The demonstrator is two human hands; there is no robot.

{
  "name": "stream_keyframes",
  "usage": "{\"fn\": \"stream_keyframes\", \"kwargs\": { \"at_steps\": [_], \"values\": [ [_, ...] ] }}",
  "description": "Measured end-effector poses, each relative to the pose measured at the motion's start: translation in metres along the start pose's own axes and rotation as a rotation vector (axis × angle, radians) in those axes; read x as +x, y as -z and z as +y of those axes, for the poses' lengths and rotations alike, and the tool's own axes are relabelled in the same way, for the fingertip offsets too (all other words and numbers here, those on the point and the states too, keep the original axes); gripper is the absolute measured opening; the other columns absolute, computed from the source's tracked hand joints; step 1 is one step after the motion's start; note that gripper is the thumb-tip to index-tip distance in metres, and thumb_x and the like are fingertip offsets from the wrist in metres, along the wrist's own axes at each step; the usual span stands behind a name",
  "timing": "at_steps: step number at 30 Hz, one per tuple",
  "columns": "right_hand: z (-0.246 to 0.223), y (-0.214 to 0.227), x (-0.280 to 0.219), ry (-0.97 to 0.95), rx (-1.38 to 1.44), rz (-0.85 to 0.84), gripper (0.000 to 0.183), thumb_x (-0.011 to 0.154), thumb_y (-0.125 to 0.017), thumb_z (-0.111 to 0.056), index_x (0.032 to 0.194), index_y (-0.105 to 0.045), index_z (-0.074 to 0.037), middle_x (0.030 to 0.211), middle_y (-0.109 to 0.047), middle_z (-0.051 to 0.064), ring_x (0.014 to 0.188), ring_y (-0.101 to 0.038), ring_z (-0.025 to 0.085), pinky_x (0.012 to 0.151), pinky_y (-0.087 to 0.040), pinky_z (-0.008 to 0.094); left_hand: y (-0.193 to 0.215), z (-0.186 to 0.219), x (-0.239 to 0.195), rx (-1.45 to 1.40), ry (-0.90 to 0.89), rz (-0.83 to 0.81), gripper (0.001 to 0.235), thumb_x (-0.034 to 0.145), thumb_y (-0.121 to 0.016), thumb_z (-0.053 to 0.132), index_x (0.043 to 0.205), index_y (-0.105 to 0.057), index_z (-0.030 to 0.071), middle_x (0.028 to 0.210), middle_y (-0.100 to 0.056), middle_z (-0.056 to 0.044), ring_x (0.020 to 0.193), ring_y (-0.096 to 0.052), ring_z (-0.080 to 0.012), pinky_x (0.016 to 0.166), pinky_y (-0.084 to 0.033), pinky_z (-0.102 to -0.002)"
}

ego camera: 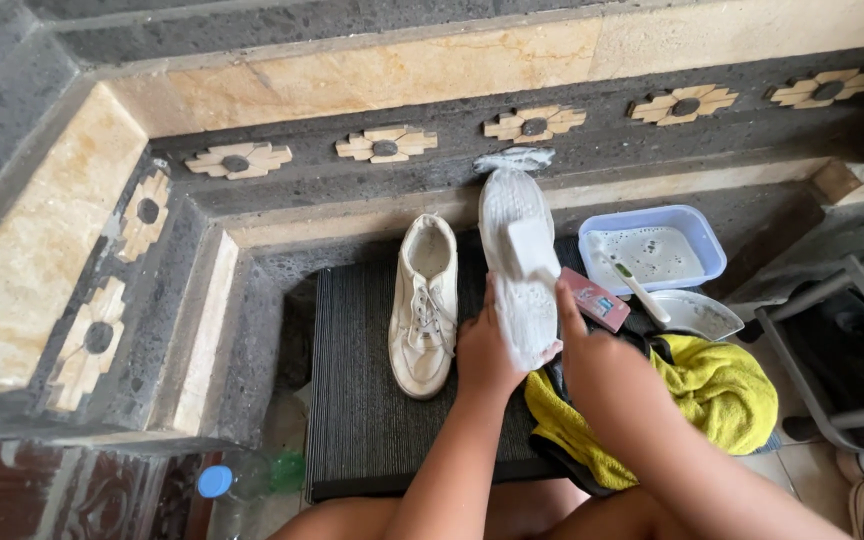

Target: The person scrubs the sole of a white sneaker with a brush and a toothbrush, repeatedly dipping the brush into a container of soapy water. The person holds the shoe steady and works on the sole surface throughout the clip.

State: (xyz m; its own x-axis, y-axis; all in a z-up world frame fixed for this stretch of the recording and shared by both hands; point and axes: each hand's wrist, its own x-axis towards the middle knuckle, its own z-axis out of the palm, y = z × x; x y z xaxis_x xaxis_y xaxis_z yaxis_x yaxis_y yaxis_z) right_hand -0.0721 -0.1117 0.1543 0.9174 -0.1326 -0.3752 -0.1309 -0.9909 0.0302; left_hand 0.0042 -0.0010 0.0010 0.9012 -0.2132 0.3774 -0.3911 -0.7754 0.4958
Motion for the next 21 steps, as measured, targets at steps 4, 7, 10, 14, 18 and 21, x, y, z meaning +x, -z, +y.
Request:
{"fn": "stream_keyframes", "kwargs": {
  "at_steps": [4,7,10,14,18,21],
  "values": [
    [0.008,-0.004,0.001,0.134,0.087,0.212,0.081,0.095,-0.049,-0.001,0.166,-0.011,-0.005,0.081,-0.074,0.022,0.057,-0.073,0.027,0.05,-0.058,0.036,-0.014,-0.006,-0.002,0.063,-0.107,0.278,0.126,0.053,-0.082,0.063,0.151,-0.039,-0.003,0.138,-0.061,-0.019,0.093,-0.075,-0.0271,0.075,-0.06,-0.04],
    [0.004,0.005,0.028,0.158,0.064,0.294,0.075,0.097,-0.047,-0.002,0.165,-0.015,-0.003,0.082,-0.074,0.021,0.054,-0.069,0.024,0.048,-0.057,0.034,-0.015,-0.01,-0.004,0.047,-0.127,0.303,0.13,0.05,-0.083,0.061,0.152,-0.037,-0.004,0.139,-0.06,-0.021,0.089,-0.076,-0.0288,0.073,-0.06,-0.042],
    [0.008,0.019,0.061,0.164,0.035,0.424,0.067,0.1,-0.043,-0.005,0.163,-0.02,0.001,0.084,-0.072,0.02,0.049,-0.064,0.02,0.044,-0.054,0.032,-0.027,-0.014,-0.003,0.023,-0.11,0.315,0.139,0.044,-0.084,0.066,0.154,-0.034,-0.003,0.14,-0.059,-0.021,0.093,-0.075,-0.0307,0.076,-0.06,-0.043],
    [0.009,0.016,0.057,0.183,-0.028,0.477,0.069,0.098,-0.043,-0.001,0.162,-0.02,0.006,0.08,-0.07,0.015,0.045,-0.061,0.016,0.042,-0.052,0.03,-0.026,-0.016,-0.004,-0.006,-0.093,0.244,0.138,0.049,-0.085,0.065,0.155,-0.03,-0.004,0.139,-0.059,-0.022,0.096,-0.074,-0.0317,0.079,-0.061,-0.044],
    [0.007,-0.001,-0.003,0.091,0.248,0.235,0.081,0.093,-0.047,0.004,0.166,-0.013,-0.003,0.073,-0.071,0.017,0.054,-0.071,0.025,0.05,-0.058,0.031,-0.001,0.002,0.002,-0.055,-0.078,0.185,0.135,0.051,-0.087,0.059,0.154,-0.031,-0.006,0.139,-0.058,-0.026,0.093,-0.074,-0.037,0.08,-0.061,-0.046],
    [0.012,0.004,-0.017,0.06,0.296,0.163,0.077,0.095,-0.048,0.001,0.165,-0.018,-0.005,0.07,-0.072,0.015,0.049,-0.066,0.022,0.048,-0.055,0.031,-0.014,-0.004,-0.002,0.04,-0.109,0.255,0.14,0.047,-0.087,0.064,0.154,-0.03,-0.005,0.141,-0.057,-0.024,0.094,-0.075,-0.0325,0.077,-0.062,-0.043]
  ]
}}
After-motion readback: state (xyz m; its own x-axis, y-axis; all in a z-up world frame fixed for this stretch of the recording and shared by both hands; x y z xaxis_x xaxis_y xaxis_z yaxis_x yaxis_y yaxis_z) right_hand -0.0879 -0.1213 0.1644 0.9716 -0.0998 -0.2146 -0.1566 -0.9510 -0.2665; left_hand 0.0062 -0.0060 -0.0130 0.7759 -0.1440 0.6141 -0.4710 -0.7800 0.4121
